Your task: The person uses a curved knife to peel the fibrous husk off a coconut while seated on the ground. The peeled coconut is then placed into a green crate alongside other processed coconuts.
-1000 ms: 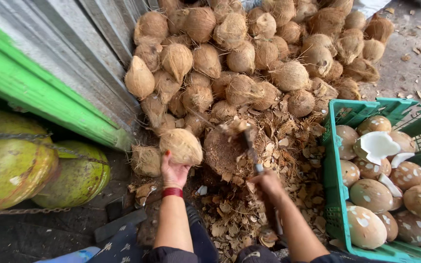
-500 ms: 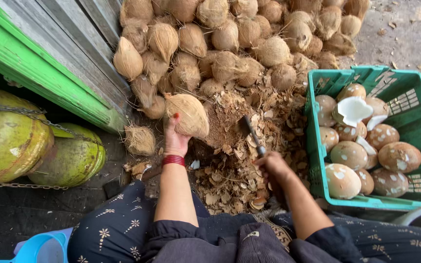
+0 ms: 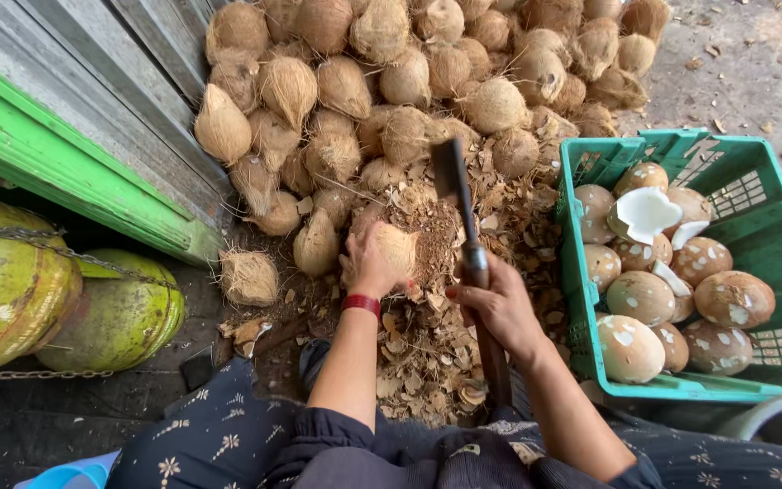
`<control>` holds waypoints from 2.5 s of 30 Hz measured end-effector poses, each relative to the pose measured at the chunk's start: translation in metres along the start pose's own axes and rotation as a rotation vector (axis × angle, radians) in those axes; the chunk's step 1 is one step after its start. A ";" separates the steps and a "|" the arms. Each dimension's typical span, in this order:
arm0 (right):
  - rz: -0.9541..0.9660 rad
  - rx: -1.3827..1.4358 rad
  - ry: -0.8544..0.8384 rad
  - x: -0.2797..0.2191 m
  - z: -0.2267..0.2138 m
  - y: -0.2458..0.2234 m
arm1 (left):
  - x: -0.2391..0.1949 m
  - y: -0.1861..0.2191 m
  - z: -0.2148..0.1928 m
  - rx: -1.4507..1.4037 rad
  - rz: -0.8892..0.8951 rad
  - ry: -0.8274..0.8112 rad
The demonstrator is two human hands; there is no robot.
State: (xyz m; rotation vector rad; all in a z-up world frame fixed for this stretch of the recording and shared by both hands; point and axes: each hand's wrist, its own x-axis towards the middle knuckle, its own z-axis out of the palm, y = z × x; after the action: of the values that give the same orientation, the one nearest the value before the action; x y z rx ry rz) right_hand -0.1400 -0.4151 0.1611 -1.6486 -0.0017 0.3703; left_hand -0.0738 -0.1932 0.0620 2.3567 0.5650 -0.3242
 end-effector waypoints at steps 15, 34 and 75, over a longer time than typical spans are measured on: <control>0.184 0.190 -0.042 0.031 0.037 0.021 | 0.032 -0.037 -0.011 -0.063 0.179 -0.085; 0.576 -0.227 -0.048 0.038 0.017 0.099 | -0.012 0.011 -0.013 0.111 0.103 -0.085; 0.475 0.129 -0.093 0.073 0.062 0.131 | 0.015 -0.009 -0.009 0.098 0.488 0.300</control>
State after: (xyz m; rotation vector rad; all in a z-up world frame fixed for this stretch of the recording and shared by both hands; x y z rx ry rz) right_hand -0.1142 -0.3546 0.0130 -1.4924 0.3424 0.7915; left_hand -0.0645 -0.1766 0.0575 2.5593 0.0925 0.2305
